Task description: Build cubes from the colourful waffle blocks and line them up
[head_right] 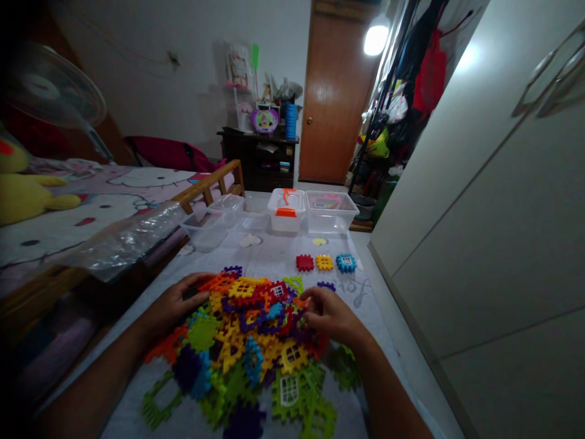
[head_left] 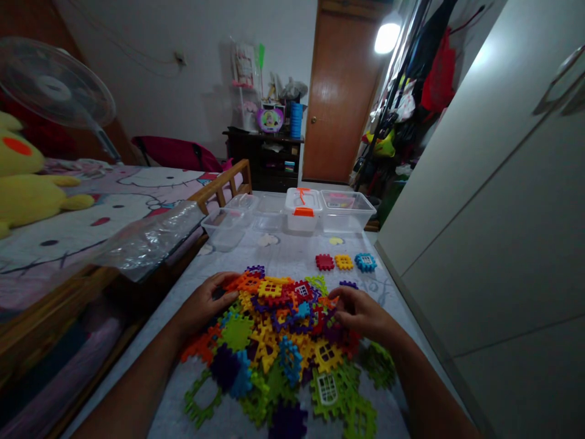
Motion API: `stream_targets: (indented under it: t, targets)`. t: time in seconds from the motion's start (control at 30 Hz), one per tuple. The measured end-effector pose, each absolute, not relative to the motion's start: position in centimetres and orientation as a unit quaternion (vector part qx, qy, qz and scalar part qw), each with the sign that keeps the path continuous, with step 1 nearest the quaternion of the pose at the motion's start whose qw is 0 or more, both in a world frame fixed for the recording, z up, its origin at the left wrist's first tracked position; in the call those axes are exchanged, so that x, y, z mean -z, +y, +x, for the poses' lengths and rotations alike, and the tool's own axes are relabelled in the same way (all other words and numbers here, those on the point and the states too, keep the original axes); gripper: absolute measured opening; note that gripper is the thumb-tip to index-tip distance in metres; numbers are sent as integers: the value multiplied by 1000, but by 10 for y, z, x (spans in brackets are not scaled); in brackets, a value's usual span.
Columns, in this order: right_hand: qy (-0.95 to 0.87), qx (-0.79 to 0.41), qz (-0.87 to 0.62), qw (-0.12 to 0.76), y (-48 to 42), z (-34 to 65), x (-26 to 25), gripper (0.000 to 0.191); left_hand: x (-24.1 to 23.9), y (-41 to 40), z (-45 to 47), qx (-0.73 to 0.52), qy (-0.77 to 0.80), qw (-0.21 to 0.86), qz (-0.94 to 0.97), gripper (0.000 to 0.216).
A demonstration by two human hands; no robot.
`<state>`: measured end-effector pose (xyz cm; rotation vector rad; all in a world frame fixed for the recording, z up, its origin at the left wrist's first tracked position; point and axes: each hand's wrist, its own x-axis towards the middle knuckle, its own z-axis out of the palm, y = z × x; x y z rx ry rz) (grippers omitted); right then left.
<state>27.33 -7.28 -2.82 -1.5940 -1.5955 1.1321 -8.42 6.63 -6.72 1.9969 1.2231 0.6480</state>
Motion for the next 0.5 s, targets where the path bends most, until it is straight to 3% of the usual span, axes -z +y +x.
stream_targets:
  t: [0.13,0.27,0.33,0.4,0.5]
  targets:
    - [-517,-471,-587,408,-72,291,24,21,66,66,-83,-256,465,354,770,58]
    - [-544,-320,-627,456,-68,301,27,13,68,67,-85,-257,465,354,770,58]
    - [-591,-203,-646,439,-65,304,32,4,70,68,-85,-257,464,354,771,58]
    - [-627,-123,-652,408,-63,307,37,8,70,68,-85,-252,461,357,772,58]
    - [-662,-105,-658,342,-63,315,45,19,69,68,-84,-248,462,354,775,59]
